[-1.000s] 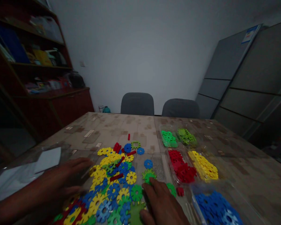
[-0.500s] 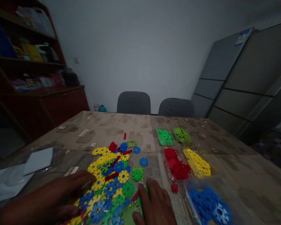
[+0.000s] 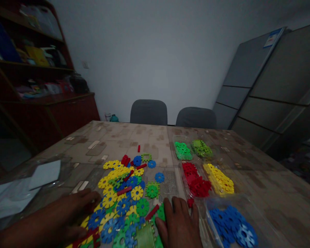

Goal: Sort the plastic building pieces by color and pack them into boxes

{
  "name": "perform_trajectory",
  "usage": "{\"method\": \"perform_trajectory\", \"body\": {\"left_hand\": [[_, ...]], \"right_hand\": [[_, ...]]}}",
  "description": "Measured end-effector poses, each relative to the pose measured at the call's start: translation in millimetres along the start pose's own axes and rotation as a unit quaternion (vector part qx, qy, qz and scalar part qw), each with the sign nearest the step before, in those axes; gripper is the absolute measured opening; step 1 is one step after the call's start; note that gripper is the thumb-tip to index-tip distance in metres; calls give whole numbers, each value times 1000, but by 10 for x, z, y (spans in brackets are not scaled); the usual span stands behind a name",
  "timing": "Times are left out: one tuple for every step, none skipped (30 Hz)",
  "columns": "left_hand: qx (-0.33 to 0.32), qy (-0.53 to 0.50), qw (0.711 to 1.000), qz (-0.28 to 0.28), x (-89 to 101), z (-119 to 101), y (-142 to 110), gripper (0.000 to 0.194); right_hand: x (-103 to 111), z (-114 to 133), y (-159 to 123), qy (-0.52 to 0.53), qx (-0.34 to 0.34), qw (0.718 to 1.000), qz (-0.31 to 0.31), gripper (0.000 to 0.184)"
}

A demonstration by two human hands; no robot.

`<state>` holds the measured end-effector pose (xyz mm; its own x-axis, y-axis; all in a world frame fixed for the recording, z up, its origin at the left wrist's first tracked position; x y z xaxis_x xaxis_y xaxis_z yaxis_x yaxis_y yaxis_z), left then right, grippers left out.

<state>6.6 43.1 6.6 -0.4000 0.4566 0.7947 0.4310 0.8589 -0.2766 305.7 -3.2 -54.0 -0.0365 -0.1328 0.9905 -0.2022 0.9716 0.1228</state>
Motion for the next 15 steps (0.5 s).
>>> {"method": "perform_trajectory", "body": {"left_hand": [[-11, -9, 1000, 14, -28, -46, 5, 39], [-20, -22, 999, 28, -56, -81, 8, 39], [-28, -37, 998, 38, -78, -106, 10, 40], [-40, -50, 997, 42, -89, -124, 13, 41], [-53, -62, 996, 41, -94, -131, 16, 40], [-63, -70, 995, 35, -90, -127, 22, 38], [-71, -73, 994, 26, -79, -114, 31, 37], [-76, -70, 995, 15, -66, -94, 42, 36], [-79, -62, 995, 3, -53, -73, 56, 36], [-80, -52, 995, -5, -44, -51, 71, 36], [-80, -42, 996, -9, -42, -33, 87, 35], [-80, -34, 996, -12, -41, -17, 102, 33], [-80, -31, 996, -16, -38, -3, 116, 30], [-83, -32, 996, -20, -32, 10, 131, 28], [-88, -38, 995, -26, -19, 25, 146, 27]], "right_hand": [[48, 53, 4, 18, 20, 1000, -10, 37], [105, 112, 4, 39, 47, 998, -25, 37], [164, 166, 0, 62, 77, 994, -40, 37], [218, 207, -7, 85, 104, 989, -54, 38], [263, 226, -15, 104, 124, 984, -69, 40], [288, 218, -19, 114, 129, 982, -81, 41], [286, 188, -18, 114, 122, 982, -85, 41], [257, 143, -11, 104, 104, 986, -82, 42], [206, 96, -2, 90, 81, 990, -73, 43], [144, 59, 6, 80, 61, 993, -60, 46], [81, 41, 14, 80, 46, 995, -47, 50], [28, 47, 21, 93, 41, 994, -38, 55], [-5, 77, 28, 117, 45, 991, -34, 58], [-20, 120, 36, 145, 51, 988, -33, 60], [-19, 171, 46, 171, 58, 983, -30, 59]]}}
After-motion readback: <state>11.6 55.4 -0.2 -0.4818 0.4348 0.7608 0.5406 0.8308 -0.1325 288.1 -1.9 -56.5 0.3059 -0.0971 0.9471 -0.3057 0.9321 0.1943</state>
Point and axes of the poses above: each hand's wrist, its own y-axis towards the middle knuckle, its own x-axis out of the back of the hand, z = x × y, the point moved 6 cm from there along y, towards the middle knuckle, and after that the axes turned 11 degrees about -y, right-handed, at the moved point
